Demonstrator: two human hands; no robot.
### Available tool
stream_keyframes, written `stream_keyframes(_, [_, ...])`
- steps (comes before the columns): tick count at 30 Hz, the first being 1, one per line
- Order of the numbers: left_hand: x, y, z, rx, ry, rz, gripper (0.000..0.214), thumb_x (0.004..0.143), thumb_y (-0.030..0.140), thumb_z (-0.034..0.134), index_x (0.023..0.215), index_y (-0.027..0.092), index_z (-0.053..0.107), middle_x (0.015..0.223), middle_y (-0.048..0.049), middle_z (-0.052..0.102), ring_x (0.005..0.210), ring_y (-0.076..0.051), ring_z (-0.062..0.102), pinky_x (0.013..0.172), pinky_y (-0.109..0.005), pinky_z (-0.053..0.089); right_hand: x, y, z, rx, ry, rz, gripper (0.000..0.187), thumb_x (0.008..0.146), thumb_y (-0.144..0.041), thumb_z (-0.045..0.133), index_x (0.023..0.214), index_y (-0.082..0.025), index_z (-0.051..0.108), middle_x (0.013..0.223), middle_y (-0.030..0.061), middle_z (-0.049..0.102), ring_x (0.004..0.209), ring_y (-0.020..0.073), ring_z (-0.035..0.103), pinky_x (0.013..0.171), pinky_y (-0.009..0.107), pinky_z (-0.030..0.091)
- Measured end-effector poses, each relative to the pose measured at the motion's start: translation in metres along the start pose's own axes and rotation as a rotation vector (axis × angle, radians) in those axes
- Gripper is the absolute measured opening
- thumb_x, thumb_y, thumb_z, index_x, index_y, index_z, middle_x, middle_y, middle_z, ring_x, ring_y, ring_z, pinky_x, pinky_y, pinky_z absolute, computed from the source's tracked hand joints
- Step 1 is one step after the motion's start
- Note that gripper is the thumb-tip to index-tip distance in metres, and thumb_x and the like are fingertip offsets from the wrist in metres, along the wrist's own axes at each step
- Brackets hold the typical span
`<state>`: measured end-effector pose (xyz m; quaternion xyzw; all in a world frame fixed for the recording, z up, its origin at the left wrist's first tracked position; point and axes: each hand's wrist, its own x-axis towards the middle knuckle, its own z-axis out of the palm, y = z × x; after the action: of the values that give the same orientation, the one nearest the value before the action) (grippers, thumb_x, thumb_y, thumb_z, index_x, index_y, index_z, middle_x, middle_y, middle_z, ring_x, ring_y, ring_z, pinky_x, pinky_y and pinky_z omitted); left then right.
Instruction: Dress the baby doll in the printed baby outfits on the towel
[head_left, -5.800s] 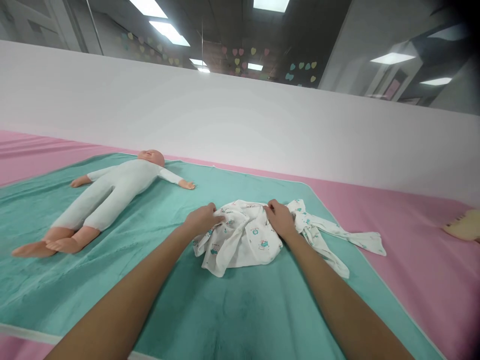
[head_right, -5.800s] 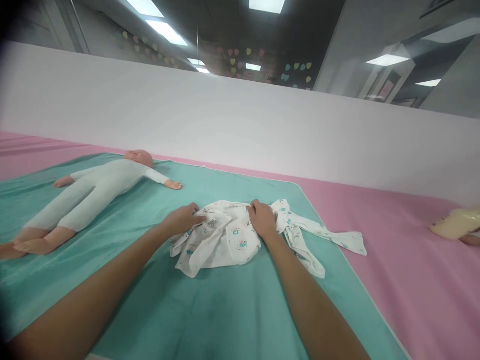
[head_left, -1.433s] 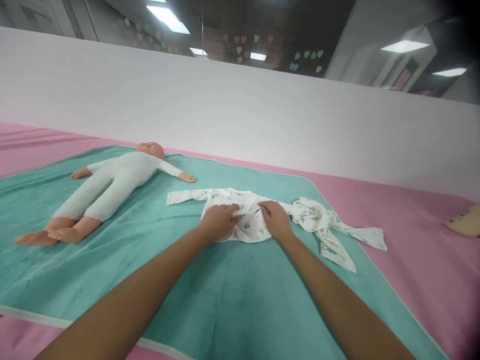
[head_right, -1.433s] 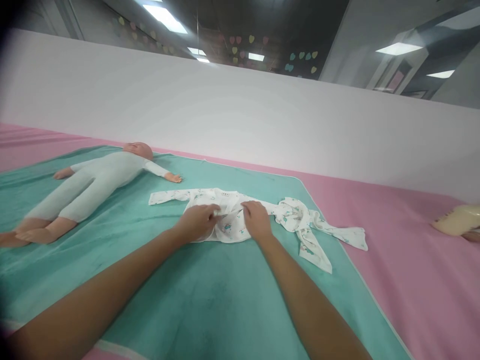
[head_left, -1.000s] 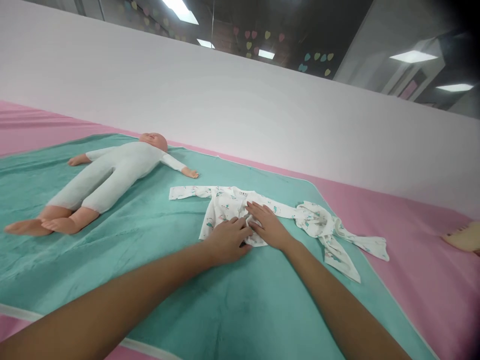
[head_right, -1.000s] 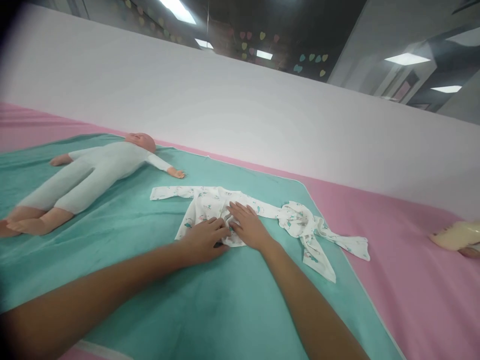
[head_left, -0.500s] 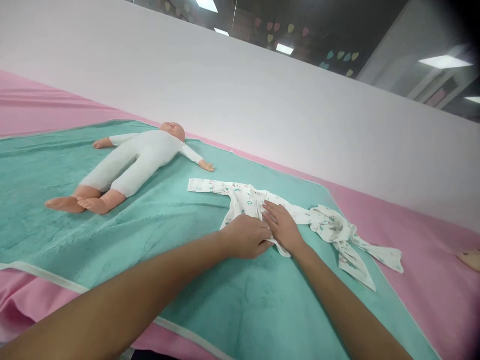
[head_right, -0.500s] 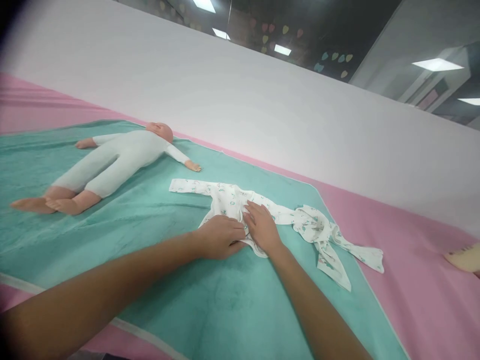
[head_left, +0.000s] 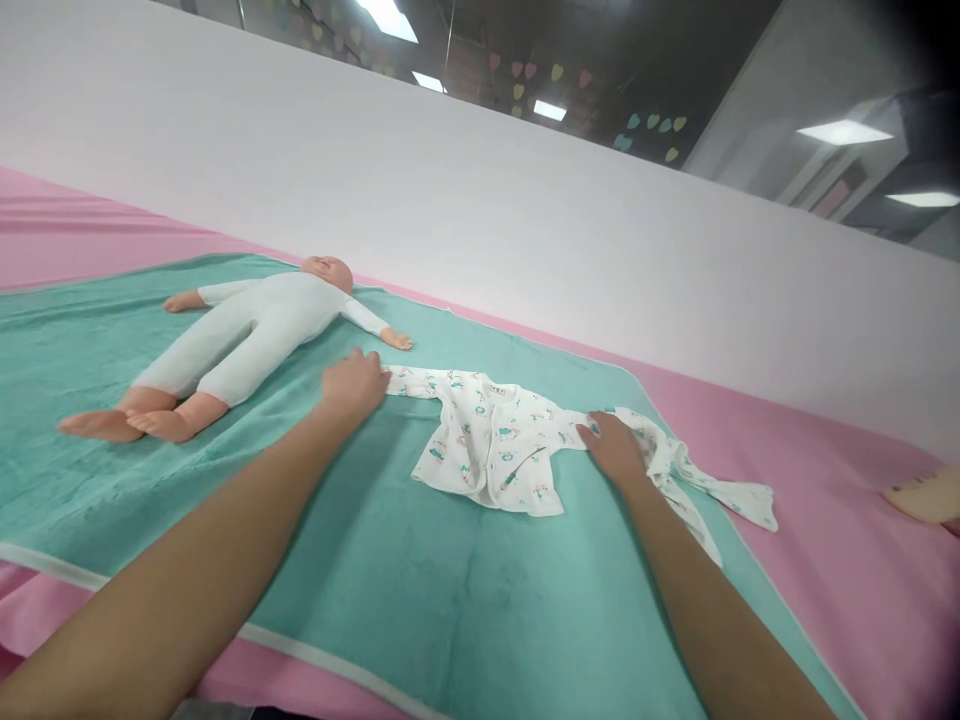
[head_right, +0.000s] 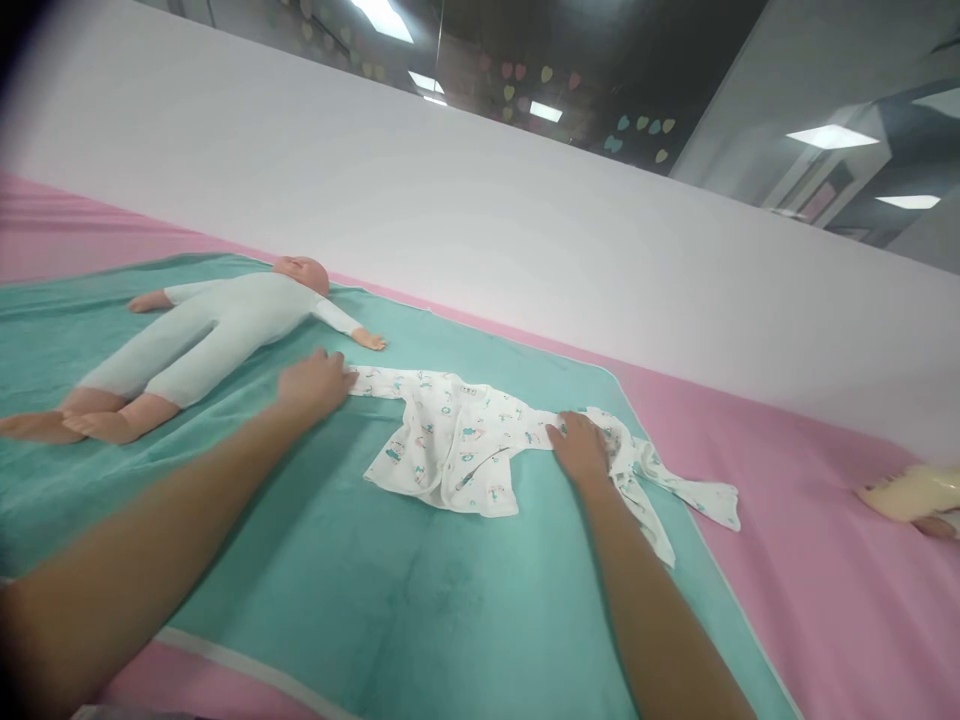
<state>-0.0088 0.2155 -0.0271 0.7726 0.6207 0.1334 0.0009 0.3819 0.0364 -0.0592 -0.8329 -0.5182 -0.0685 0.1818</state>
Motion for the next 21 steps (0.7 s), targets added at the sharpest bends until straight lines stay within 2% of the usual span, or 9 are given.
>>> stream_keyframes(3, [0.006, -0.012, -0.003, -0.096, -0.095, -0.097, 0.043, 0.086, 0.046, 0.042, 0.103, 0.011, 0.059, 0.1, -0.0241, 0.061, 0.095, -0.041, 0.057, 0.075, -0.05, 0.044, 0.002, 0.014, -0.008, -0.069, -0.038, 0.071, 0.041, 0.085, -0.042, 0.044, 0.114, -0.019, 0.061, 0.119, 0.0099, 0.06, 0.113, 0.0295, 0.05, 0.098, 0.045, 0.033])
stream_keyframes(6, [0.009, -0.011, -0.001, -0.193, -0.082, -0.095, 0.036, 0.081, 0.04, 0.052, 0.105, 0.015, 0.06, 0.101, -0.0196, 0.062, 0.096, -0.039, 0.058, 0.076, -0.05, 0.045, -0.001, 0.008, -0.01, -0.114, -0.006, 0.029, 0.033, 0.085, -0.036, 0.041, 0.102, -0.021, 0.065, 0.108, 0.0071, 0.063, 0.106, 0.0273, 0.051, 0.092, 0.041, 0.035])
stream_keyframes(8, [0.011, -0.01, 0.002, -0.343, -0.024, -0.079, 0.032, 0.078, 0.033, 0.056, 0.106, 0.019, 0.06, 0.097, -0.0127, 0.063, 0.092, -0.032, 0.06, 0.075, -0.043, 0.047, -0.002, 0.003, -0.01, -0.104, 0.066, -0.001, 0.033, 0.086, -0.034, 0.039, 0.101, -0.019, 0.064, 0.105, 0.007, 0.063, 0.103, 0.0247, 0.052, 0.09, 0.037, 0.036])
stream_keyframes(10, [0.014, -0.011, 0.007, -0.521, 0.066, -0.079, 0.032, 0.08, 0.03, 0.052, 0.11, 0.018, 0.058, 0.093, -0.0076, 0.062, 0.082, -0.023, 0.062, 0.07, -0.034, 0.05, -0.002, 0.003, -0.011, -0.091, 0.179, 0.01, 0.034, 0.088, -0.035, 0.037, 0.104, -0.019, 0.063, 0.105, 0.0077, 0.062, 0.101, 0.0232, 0.053, 0.087, 0.035, 0.036])
stream_keyframes(13, [0.019, -0.018, 0.013, -0.627, 0.19, -0.111, 0.035, 0.086, 0.027, 0.04, 0.117, 0.014, 0.053, 0.096, -0.0073, 0.06, 0.077, -0.017, 0.062, 0.066, -0.028, 0.051, -0.004, 0.007, -0.011, -0.153, 0.261, 0.058, 0.033, 0.088, -0.034, 0.037, 0.102, -0.021, 0.063, 0.106, 0.0086, 0.06, 0.1, 0.0254, 0.051, 0.084, 0.038, 0.035])
stream_keyframes(17, [0.026, -0.028, 0.017, -0.626, 0.329, -0.104, 0.038, 0.081, 0.015, 0.043, 0.117, 0.011, 0.053, 0.113, -0.012, 0.058, 0.097, -0.02, 0.06, 0.085, -0.032, 0.049, -0.007, 0.003, -0.007, -0.225, 0.301, -0.016, 0.03, 0.083, -0.023, 0.038, 0.102, -0.022, 0.062, 0.11, 0.0079, 0.059, 0.104, 0.0276, 0.048, 0.087, 0.043, 0.034])
stream_keyframes(21, [0.025, -0.038, 0.005, -0.535, 0.388, -0.07, 0.038, 0.079, 0.017, 0.048, 0.116, 0.013, 0.055, 0.126, -0.0131, 0.051, 0.118, -0.024, 0.048, 0.101, -0.036, 0.038, -0.012, -0.018, -0.005, -0.129, 0.41, -0.268, 0.029, 0.085, -0.024, 0.037, 0.101, -0.019, 0.06, 0.106, 0.0094, 0.06, 0.101, 0.0267, 0.05, 0.094, 0.046, 0.033])
